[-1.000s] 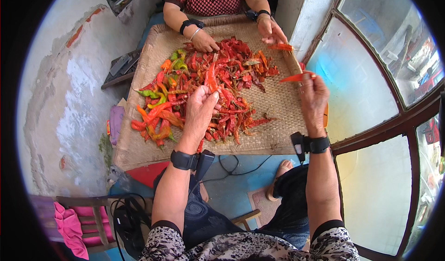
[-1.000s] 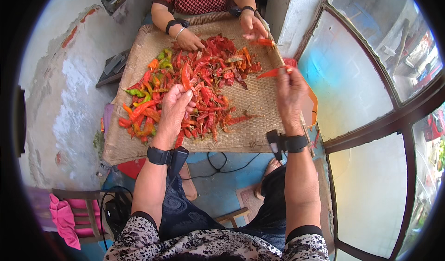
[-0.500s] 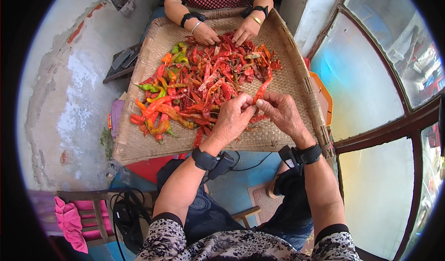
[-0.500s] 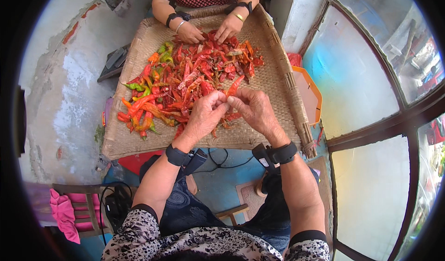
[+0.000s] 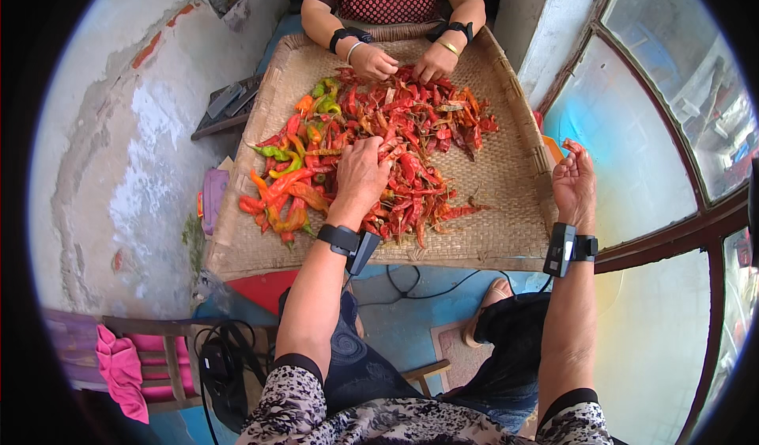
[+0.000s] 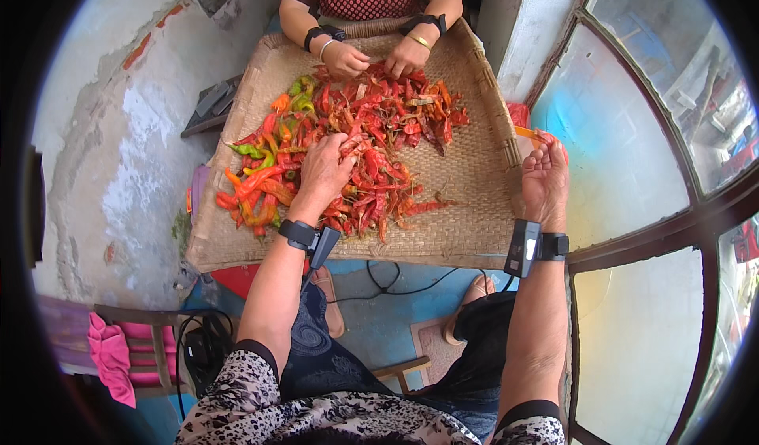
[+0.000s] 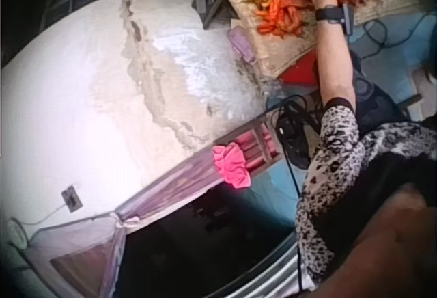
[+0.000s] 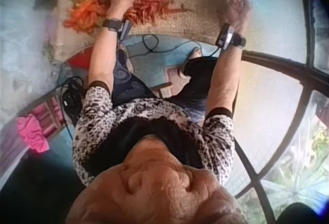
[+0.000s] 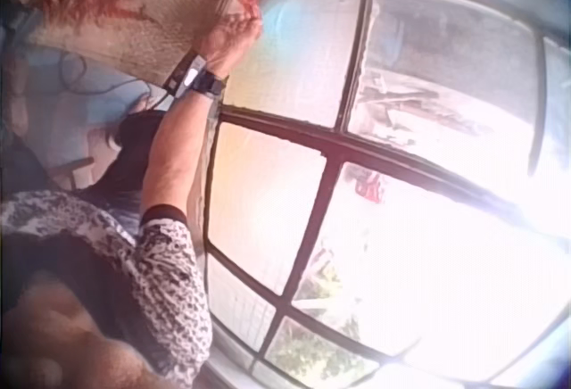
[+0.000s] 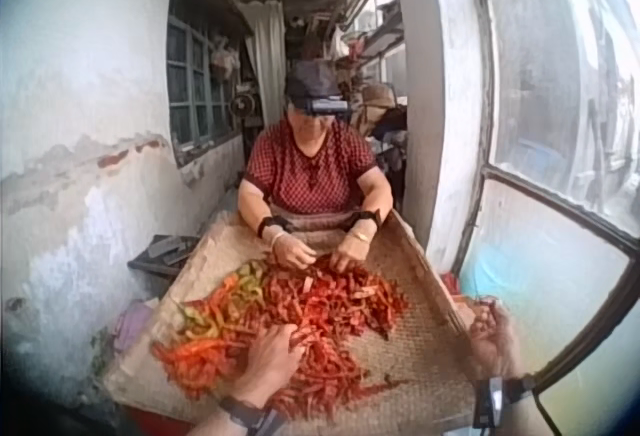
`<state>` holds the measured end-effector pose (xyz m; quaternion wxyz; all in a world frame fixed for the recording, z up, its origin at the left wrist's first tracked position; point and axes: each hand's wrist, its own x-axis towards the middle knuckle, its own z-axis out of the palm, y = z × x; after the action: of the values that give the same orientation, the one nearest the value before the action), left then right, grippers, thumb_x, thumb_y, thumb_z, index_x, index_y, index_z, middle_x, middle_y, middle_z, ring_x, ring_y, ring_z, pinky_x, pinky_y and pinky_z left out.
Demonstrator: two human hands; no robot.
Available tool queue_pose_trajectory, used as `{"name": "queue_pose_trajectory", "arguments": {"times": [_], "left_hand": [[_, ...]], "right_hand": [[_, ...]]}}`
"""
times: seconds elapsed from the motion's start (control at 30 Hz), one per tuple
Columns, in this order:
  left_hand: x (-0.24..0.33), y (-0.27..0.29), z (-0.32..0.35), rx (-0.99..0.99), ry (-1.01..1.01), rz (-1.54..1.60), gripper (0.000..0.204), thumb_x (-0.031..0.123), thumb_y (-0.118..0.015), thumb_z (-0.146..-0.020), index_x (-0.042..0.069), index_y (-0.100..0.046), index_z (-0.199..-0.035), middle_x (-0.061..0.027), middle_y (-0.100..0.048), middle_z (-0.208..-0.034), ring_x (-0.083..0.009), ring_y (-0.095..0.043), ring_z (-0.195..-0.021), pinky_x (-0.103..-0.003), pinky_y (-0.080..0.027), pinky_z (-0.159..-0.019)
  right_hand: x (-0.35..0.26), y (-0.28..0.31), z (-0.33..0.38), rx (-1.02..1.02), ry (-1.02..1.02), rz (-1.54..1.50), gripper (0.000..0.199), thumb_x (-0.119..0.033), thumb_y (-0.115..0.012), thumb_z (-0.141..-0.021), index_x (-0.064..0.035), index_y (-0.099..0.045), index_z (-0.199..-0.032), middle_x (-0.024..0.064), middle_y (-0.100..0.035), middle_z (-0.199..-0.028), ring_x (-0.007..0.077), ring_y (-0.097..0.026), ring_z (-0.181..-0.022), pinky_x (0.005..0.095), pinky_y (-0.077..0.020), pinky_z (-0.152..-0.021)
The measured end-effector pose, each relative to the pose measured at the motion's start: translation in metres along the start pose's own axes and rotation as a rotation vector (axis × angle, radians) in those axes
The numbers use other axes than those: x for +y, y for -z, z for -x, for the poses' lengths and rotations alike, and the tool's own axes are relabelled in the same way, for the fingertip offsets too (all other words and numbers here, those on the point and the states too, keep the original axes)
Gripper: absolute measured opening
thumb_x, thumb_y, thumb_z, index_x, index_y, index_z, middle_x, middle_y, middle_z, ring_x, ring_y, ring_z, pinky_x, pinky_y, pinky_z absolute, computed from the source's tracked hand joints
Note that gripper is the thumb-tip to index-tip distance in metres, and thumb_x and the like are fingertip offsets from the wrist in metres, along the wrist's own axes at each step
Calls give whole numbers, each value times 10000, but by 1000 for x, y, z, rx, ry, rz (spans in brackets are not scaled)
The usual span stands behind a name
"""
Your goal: The person empties a bag of dried peppers onto a tray and sorts through them by hand, pulling off the stems and moving the peppers into a pile.
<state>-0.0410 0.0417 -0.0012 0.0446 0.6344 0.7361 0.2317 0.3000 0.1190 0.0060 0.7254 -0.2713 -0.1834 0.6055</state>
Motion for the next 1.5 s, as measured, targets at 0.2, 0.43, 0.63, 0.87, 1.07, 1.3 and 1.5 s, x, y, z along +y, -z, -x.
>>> {"name": "queue_pose_trajectory", "arguments": {"times": [0.2,0.43,0.63,0.87,1.07,1.3,1.5], "left_hand": [[23,-7,13,88,-239,65,310,35,-655,-770,55,-548,-1061,-127,-600,-1013,-322,-526,-950,-426,-443,-851],[38,-17,36,136,-465,63,240,-5,-637,-752,56,-564,-972,-91,-599,-959,-291,-527,-949,-406,-444,-834],[43,-12,47,130,-561,119,169,-25,-590,-748,40,-575,-903,-85,-605,-969,-285,-528,-967,-404,-433,-853],[29,5,43,196,-546,95,189,-37,-576,-738,53,-613,-900,-94,-575,-1075,-304,-508,-1037,-401,-426,-904],[17,26,40,121,-321,110,265,-66,-617,-712,48,-529,-935,-99,-556,-1005,-317,-513,-999,-401,-450,-849],[13,40,36,130,-138,215,235,36,-623,-826,43,-507,-1030,-162,-631,-962,-368,-612,-902,-445,-480,-751],[10,46,39,192,-131,240,347,62,-611,-856,57,-499,-1184,-211,-639,-1012,-384,-631,-904,-439,-492,-762]], "right_hand": [[16,4,-12,277,-181,-228,233,-238,-574,-945,-11,-566,-994,67,-599,-877,114,-547,-688,230,-496,-613],[71,-65,59,-460,-92,730,211,-184,-628,-914,-9,-651,-1030,-6,-574,-750,88,-549,-674,232,-477,-576],[90,-72,96,-827,565,1667,201,-117,-638,-826,-88,-604,-1022,119,-592,-909,344,-626,-799,423,-520,-657],[98,-73,97,-853,505,1704,179,-75,-644,-804,-41,-613,-977,140,-617,-863,348,-630,-797,423,-507,-661],[97,-75,87,-679,523,1524,162,-60,-627,-810,-52,-588,-967,149,-602,-888,363,-616,-807,440,-506,-661],[106,-69,76,-739,548,1660,193,-79,-593,-835,-55,-610,-1025,156,-596,-894,374,-600,-827,457,-495,-700],[101,-77,84,-807,554,1589,119,-87,-617,-819,-67,-609,-936,148,-592,-841,364,-605,-799,450,-494,-677]]}}
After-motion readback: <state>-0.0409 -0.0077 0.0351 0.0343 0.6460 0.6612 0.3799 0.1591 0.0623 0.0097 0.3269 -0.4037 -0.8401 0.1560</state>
